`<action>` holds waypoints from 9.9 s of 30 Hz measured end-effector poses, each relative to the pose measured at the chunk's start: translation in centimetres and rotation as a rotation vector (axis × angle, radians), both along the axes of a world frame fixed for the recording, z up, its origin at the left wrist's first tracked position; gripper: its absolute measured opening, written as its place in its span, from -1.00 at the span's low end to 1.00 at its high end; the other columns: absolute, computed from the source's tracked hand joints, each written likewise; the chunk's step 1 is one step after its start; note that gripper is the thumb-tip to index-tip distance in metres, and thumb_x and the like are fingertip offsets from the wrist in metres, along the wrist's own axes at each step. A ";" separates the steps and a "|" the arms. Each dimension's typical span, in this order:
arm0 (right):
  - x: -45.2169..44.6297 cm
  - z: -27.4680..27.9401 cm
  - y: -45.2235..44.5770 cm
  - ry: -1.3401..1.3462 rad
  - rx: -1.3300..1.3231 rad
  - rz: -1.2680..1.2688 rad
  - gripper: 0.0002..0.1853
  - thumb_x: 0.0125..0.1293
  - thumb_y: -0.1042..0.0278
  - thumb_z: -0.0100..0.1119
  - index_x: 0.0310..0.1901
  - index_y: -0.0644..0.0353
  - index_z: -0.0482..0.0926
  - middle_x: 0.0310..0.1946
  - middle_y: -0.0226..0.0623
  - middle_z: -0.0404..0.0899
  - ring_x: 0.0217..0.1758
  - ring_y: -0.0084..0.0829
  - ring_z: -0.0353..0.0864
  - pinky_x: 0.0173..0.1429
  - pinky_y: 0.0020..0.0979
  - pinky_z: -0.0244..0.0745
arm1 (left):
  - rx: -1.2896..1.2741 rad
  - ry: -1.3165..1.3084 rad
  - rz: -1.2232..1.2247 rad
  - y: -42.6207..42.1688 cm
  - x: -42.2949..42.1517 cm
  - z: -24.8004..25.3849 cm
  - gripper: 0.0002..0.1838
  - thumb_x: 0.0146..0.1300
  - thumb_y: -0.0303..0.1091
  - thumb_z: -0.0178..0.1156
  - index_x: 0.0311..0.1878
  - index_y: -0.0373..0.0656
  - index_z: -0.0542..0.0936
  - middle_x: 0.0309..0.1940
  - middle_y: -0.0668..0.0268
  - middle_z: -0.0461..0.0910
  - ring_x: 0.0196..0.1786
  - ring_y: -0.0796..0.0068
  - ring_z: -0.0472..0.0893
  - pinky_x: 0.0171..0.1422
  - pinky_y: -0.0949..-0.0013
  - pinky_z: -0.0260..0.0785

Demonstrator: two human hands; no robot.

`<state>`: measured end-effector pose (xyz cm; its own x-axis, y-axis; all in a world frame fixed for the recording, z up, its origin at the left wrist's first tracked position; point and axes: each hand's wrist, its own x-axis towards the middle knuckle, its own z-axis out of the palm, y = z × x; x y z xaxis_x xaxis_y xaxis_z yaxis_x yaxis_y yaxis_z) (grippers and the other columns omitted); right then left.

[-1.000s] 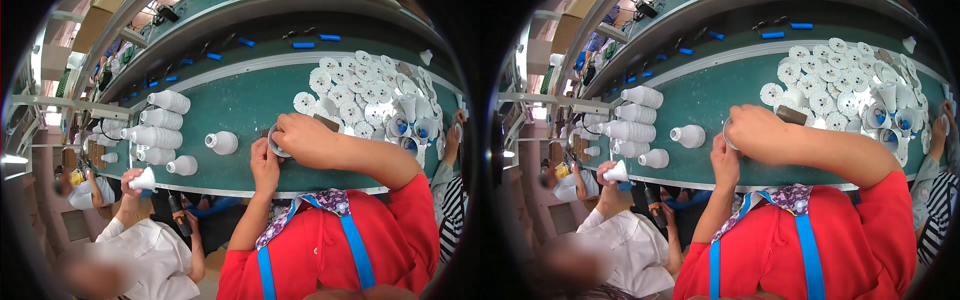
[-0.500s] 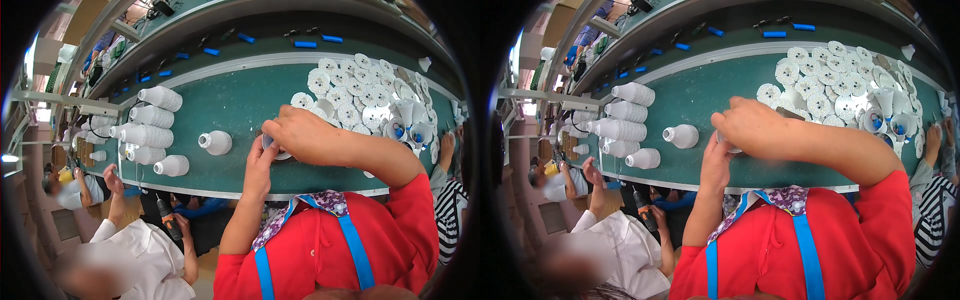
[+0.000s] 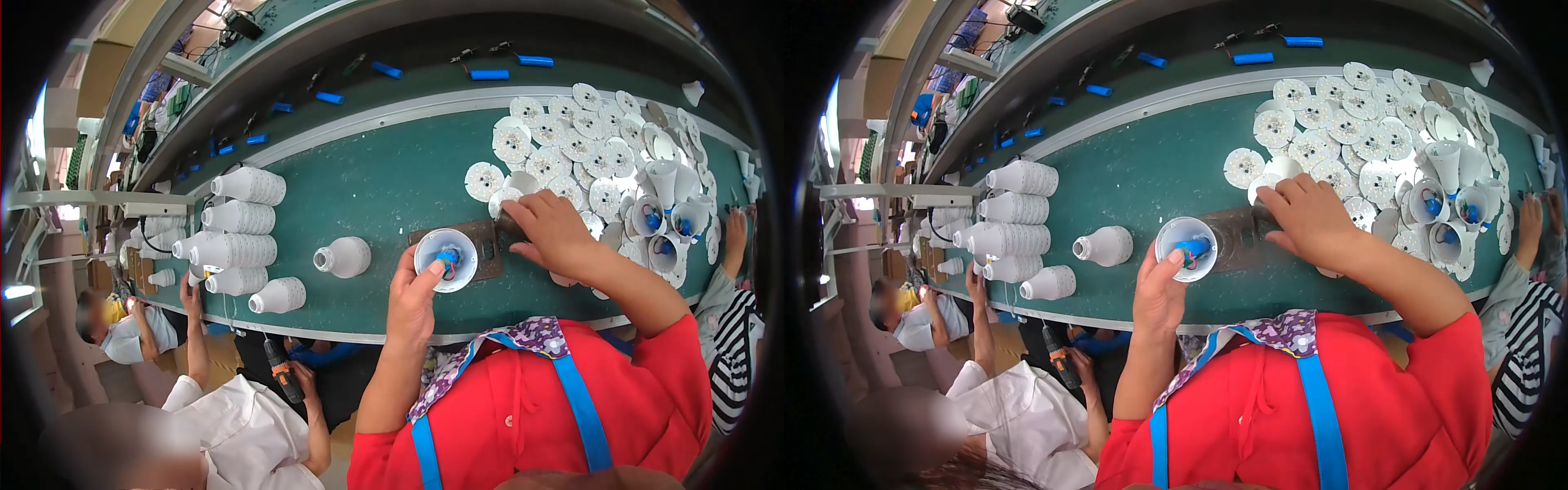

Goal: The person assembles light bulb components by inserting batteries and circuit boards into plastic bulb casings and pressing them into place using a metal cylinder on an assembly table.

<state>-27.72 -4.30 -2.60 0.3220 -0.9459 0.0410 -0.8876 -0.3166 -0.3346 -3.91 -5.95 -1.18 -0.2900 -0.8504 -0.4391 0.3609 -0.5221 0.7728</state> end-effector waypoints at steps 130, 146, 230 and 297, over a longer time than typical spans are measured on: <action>-32.6 -5.8 18.0 -0.220 -0.709 -1.443 -0.63 0.23 0.22 0.04 -0.02 0.32 0.43 -0.21 0.03 0.55 -0.08 -0.03 0.52 -0.02 -0.21 0.39 | -0.389 -0.413 -0.607 3.4 -8.4 1.7 -0.67 0.28 -0.50 0.05 0.11 -0.30 0.42 -0.07 0.22 0.53 -0.03 0.55 0.51 0.06 0.53 0.34; -34.1 -0.4 8.6 -0.010 -0.630 -1.226 -0.67 0.28 0.15 0.01 -0.22 0.29 0.57 -0.28 0.02 0.57 -0.18 0.01 0.53 -0.10 -0.17 0.40 | -0.326 -0.408 -0.604 1.8 -7.7 1.0 -0.65 0.26 -0.43 0.13 0.12 -0.20 0.44 -0.11 0.25 0.54 -0.07 0.60 0.49 0.02 0.55 0.32; 6.9 3.8 3.2 -1.159 0.762 -0.076 -0.74 0.25 0.39 0.01 -0.05 0.19 0.57 -0.46 -0.47 0.56 -0.50 -0.69 0.41 -0.41 -0.58 0.36 | -0.617 -0.021 -0.016 4.4 2.9 -0.8 -0.51 0.19 -0.56 0.15 0.20 -0.25 0.30 0.09 0.12 0.44 0.11 0.41 0.45 0.19 0.36 0.30; 7.0 3.1 4.6 -1.135 0.266 0.143 -0.75 0.26 0.38 -0.01 -0.08 0.24 0.55 -0.22 -0.20 0.53 -0.16 -0.34 0.48 -0.08 -0.33 0.38 | -0.591 -0.052 0.116 6.1 1.9 0.4 -0.54 0.06 -0.73 0.15 0.07 -0.32 0.36 0.12 0.06 0.39 0.07 0.37 0.48 0.06 0.40 0.41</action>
